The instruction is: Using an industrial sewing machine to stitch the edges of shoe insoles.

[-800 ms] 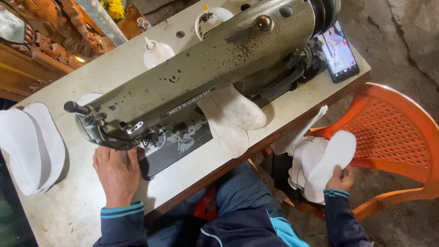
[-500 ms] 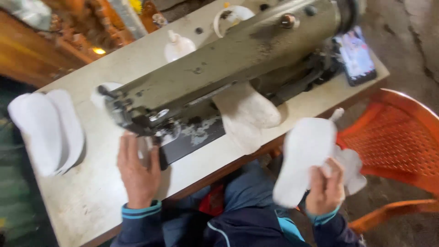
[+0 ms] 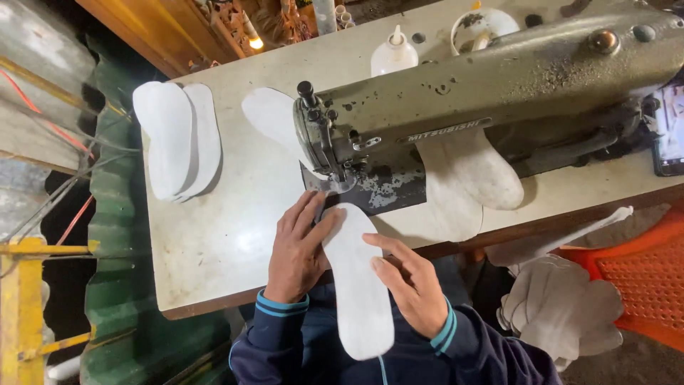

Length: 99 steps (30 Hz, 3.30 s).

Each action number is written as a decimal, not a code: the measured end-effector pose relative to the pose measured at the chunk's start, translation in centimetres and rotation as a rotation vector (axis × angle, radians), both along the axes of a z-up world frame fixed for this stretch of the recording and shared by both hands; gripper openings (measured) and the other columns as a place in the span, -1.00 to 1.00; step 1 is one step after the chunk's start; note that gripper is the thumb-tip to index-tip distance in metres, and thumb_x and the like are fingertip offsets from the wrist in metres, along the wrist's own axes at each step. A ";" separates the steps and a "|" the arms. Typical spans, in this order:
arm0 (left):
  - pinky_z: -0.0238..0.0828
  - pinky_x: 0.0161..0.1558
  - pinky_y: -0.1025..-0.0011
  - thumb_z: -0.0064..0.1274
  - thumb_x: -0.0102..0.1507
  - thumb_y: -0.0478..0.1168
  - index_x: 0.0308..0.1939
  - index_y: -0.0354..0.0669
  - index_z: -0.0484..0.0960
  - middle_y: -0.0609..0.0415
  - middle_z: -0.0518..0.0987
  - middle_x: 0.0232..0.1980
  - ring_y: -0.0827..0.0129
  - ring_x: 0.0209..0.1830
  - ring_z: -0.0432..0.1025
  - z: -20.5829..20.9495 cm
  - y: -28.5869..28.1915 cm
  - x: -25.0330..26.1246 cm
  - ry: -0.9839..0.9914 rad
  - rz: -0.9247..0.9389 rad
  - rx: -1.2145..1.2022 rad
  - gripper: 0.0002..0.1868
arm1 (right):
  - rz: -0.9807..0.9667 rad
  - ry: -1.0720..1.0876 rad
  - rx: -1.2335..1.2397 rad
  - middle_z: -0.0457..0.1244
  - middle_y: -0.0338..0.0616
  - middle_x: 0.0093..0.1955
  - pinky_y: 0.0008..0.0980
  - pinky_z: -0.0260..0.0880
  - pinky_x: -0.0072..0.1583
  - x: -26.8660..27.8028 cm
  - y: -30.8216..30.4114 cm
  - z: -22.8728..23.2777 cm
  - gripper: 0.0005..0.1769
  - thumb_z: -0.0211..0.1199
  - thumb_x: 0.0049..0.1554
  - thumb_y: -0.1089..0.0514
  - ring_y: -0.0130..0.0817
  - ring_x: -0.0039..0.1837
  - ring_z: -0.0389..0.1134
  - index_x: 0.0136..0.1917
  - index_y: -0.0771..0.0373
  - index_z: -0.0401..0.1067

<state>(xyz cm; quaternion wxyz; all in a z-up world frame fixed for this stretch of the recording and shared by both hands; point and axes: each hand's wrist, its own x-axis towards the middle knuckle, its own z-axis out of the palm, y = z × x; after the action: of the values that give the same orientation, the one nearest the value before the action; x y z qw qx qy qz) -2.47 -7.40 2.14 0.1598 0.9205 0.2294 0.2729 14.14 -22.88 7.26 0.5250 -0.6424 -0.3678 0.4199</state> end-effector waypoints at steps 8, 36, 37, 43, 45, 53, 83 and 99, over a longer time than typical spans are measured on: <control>0.22 0.39 -0.13 -0.03 0.37 -0.39 0.42 -0.08 0.41 -0.10 0.40 0.48 -0.13 0.52 0.20 -0.9 0.1 -0.3 0.027 0.053 -0.010 -0.49 | -0.021 -0.033 0.023 0.31 -0.30 -0.12 -0.50 0.14 -0.24 -0.4 2.4 -1.1 -0.57 0.11 0.25 0.07 -0.56 -0.33 0.04 0.33 0.22 0.49; 0.31 0.37 0.00 -0.46 0.52 -0.14 0.29 -0.42 0.49 -0.39 0.47 0.33 -0.27 0.32 0.40 0.3 4.0 0.5 -0.104 0.049 -0.035 -0.50 | 0.256 -1.156 0.504 0.17 0.14 0.50 0.15 -0.04 0.58 1.5 4.2 -5.5 -0.51 -0.17 0.28 0.28 0.18 0.57 0.12 0.41 0.23 0.37; 0.31 0.37 0.00 -0.46 0.52 -0.14 0.29 -0.42 0.49 -0.39 0.47 0.33 -0.27 0.32 0.40 0.2 4.9 0.4 -0.109 0.025 -0.041 -0.50 | 0.238 -1.166 0.485 0.17 0.14 0.50 0.15 -0.04 0.58 1.6 4.2 -5.0 -0.51 -0.17 0.28 0.28 0.18 0.57 0.12 0.41 0.23 0.37; 0.19 0.33 -0.11 -0.25 0.45 -0.39 0.36 -0.21 0.45 -0.20 0.37 0.52 -0.16 0.55 0.20 -0.2 9.2 2.0 0.111 0.180 0.004 -0.61 | 0.269 -1.156 0.448 0.16 0.14 0.52 0.28 0.06 0.53 1.9 4.1 -4.7 -0.50 -0.09 0.26 0.37 0.20 0.58 0.11 0.44 0.26 0.31; -0.06 0.48 -0.13 -0.26 0.46 -0.25 0.32 -0.15 0.49 -0.10 0.40 0.49 -0.07 0.56 0.17 -1.3 11.0 2.6 0.225 0.211 -0.016 -0.62 | 0.315 -1.123 0.445 0.15 0.21 0.51 0.32 0.05 0.53 2.1 4.0 -4.3 -0.49 -0.04 0.22 0.42 0.26 0.55 0.12 0.43 0.32 0.30; 0.02 0.47 -0.24 -0.16 0.48 -0.11 0.13 -0.20 0.49 -0.17 0.48 0.38 -0.04 0.44 0.31 -0.3 11.7 0.7 0.253 0.332 0.057 -0.72 | 0.282 -1.115 0.463 0.19 0.19 0.48 0.29 0.08 0.53 2.2 4.0 -4.4 -0.48 0.03 0.16 0.42 0.22 0.54 0.17 0.39 0.31 0.34; 0.43 0.14 -0.14 0.32 0.21 -0.11 0.23 -0.18 0.61 -0.22 0.57 0.14 -0.23 0.11 0.48 -2.4 6.8 -6.0 0.017 0.642 0.002 -0.47 | 0.104 -1.243 0.545 0.23 0.00 0.46 0.13 0.06 0.54 1.0 5.0 -6.3 -0.38 0.20 0.12 -0.09 -0.01 0.53 0.21 0.41 0.13 0.39; 0.24 0.30 -0.29 0.23 0.25 -0.34 0.12 -0.07 0.60 -0.08 0.45 0.24 -0.18 0.31 0.36 0.0 5.5 -5.4 0.001 0.699 -0.329 -0.64 | 0.087 -1.324 0.518 0.25 0.01 0.45 0.09 0.08 0.53 0.7 5.3 -6.2 -0.44 0.01 0.21 -0.05 0.00 0.52 0.21 0.41 0.13 0.40</control>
<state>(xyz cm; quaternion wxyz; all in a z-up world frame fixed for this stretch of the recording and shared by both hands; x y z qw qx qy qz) -7.88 -1.93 2.16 0.2025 0.7489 0.5702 0.2701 14.83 -17.57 1.03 0.3096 -0.6020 -0.7228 -0.1389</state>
